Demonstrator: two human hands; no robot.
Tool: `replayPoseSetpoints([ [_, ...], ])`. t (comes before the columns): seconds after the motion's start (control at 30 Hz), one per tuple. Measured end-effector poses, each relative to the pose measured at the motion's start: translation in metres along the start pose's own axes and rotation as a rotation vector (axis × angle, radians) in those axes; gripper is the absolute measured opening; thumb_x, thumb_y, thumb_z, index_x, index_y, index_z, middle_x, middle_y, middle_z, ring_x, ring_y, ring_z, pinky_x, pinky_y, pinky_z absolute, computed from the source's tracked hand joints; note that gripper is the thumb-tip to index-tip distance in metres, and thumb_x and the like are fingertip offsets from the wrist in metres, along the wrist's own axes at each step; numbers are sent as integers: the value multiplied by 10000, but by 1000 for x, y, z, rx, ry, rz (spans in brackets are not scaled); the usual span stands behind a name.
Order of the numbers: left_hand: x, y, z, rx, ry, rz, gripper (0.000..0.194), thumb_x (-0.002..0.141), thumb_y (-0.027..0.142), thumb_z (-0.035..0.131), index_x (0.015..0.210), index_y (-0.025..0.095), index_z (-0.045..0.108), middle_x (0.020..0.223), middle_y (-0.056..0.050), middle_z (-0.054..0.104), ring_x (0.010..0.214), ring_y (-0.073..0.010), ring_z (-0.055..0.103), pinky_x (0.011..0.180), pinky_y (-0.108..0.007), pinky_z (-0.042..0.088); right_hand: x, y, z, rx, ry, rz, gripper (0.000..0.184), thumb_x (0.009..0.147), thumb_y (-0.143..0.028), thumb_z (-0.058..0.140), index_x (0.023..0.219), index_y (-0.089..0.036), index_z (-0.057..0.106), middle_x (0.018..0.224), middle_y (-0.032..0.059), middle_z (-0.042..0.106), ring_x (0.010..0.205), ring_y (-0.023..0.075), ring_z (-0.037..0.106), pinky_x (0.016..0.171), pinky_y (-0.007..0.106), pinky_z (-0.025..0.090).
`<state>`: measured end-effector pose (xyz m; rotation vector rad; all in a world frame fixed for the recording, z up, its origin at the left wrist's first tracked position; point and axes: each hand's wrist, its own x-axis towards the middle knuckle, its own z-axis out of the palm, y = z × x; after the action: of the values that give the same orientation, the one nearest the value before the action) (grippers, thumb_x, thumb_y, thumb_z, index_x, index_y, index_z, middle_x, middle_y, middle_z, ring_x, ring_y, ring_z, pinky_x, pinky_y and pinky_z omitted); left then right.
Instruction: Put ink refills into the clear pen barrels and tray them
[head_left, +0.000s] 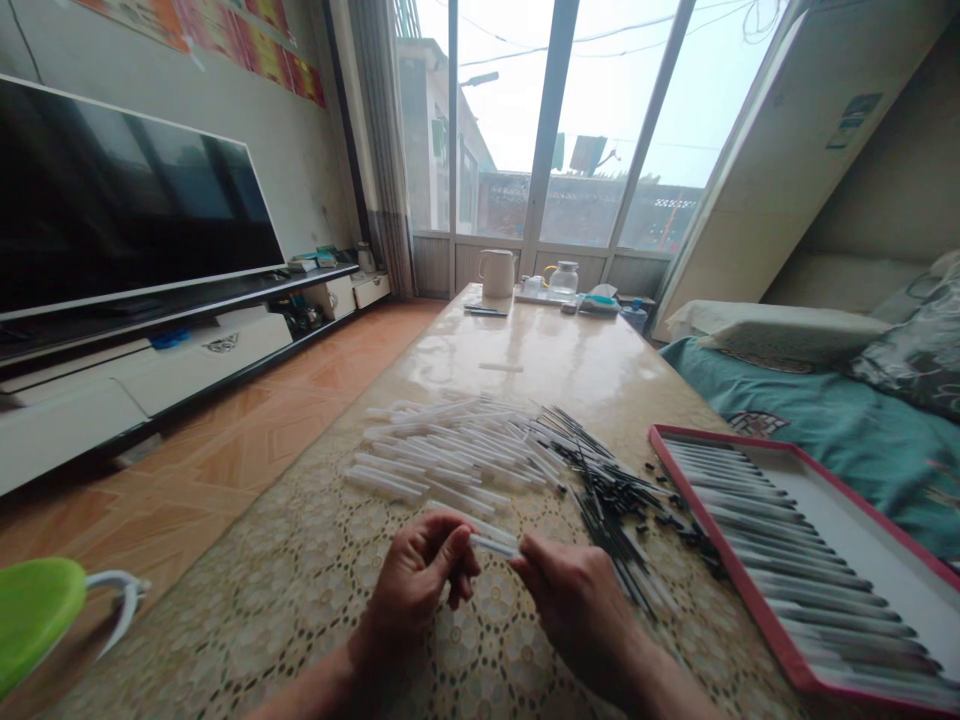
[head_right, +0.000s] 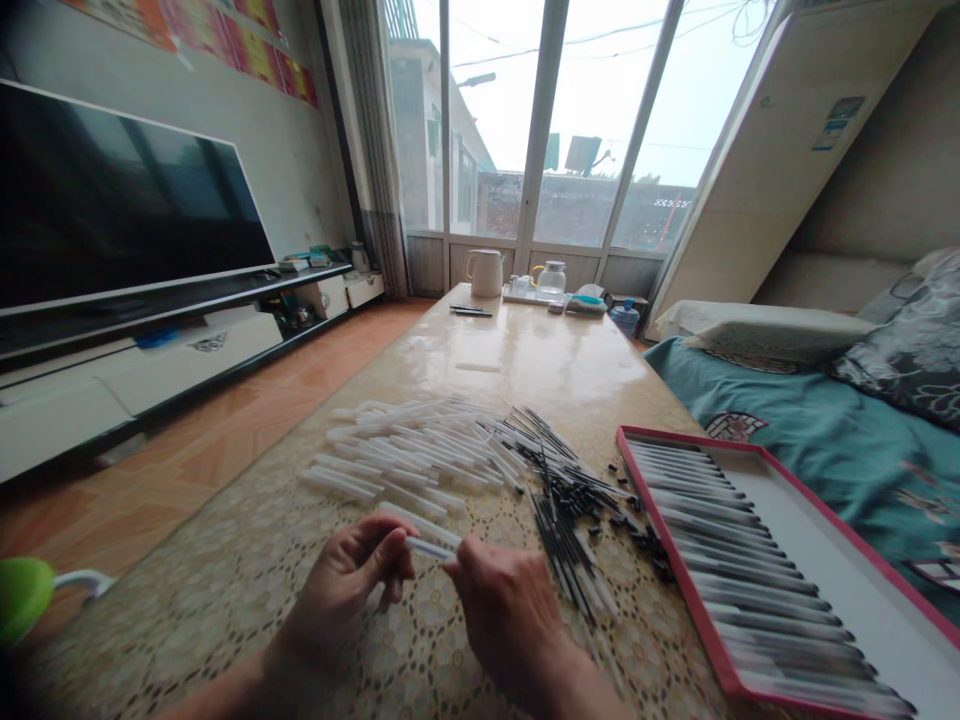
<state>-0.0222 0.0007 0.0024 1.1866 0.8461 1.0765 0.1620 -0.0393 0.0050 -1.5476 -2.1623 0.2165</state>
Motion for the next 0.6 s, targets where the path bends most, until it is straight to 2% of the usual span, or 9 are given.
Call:
replayPoseSetpoints([
  [0.13, -3, -2, 0, 19, -24, 48, 228, 776, 383, 642, 780, 156, 622, 528, 24, 591, 397, -73, 506, 383, -177, 381, 3, 4, -1, 459, -192, 138, 383, 921, -409, 360, 633, -183, 472, 563, -35, 431, 528, 93, 401, 511, 203, 274],
  [0.2, -1, -2, -1, 17, -56, 49, 220, 780, 379, 639, 784, 159, 630, 545, 18, 598, 411, -78, 515, 394, -184, 392, 5, 6, -3, 595, -234, 176, 392, 908, -420, 374, 616, -178, 472, 574, -34, 421, 544, 93, 398, 517, 197, 296],
  [0.3, 4, -1, -2, 5, -89, 22, 243, 769, 387, 649, 854, 160, 631, 573, 7, 620, 438, -99, 546, 409, -201, 420, 7, 8, -8, 551, -223, 180, 348, 895, -401, 419, 654, -172, 523, 587, -35, 439, 557, 93, 405, 535, 202, 302],
  [0.4, 9, 0, -3, -3, -89, -14, 473, 749, 423, 659, 1130, 166, 542, 618, 4, 648, 458, -119, 564, 430, -223, 445, 8, 9, -18, 417, -132, 163, 276, 894, -378, 441, 751, -182, 573, 588, -43, 445, 556, 96, 401, 534, 210, 286],
  [0.47, 9, 2, -4, -4, -57, -35, 606, 749, 454, 646, 1241, 160, 449, 633, 5, 653, 463, -124, 562, 431, -228, 445, 9, 10, -30, 397, -40, 162, 253, 905, -379, 429, 824, -188, 573, 584, -49, 438, 540, 96, 389, 520, 211, 283],
  [0.6, 7, 7, -3, 2, 54, -82, 514, 764, 469, 617, 1145, 142, 507, 629, 8, 638, 478, -116, 548, 436, -215, 427, 12, 31, -72, 412, 61, 197, 276, 946, -352, 321, 967, -180, 537, 574, -48, 467, 500, 101, 421, 484, 205, 326],
])
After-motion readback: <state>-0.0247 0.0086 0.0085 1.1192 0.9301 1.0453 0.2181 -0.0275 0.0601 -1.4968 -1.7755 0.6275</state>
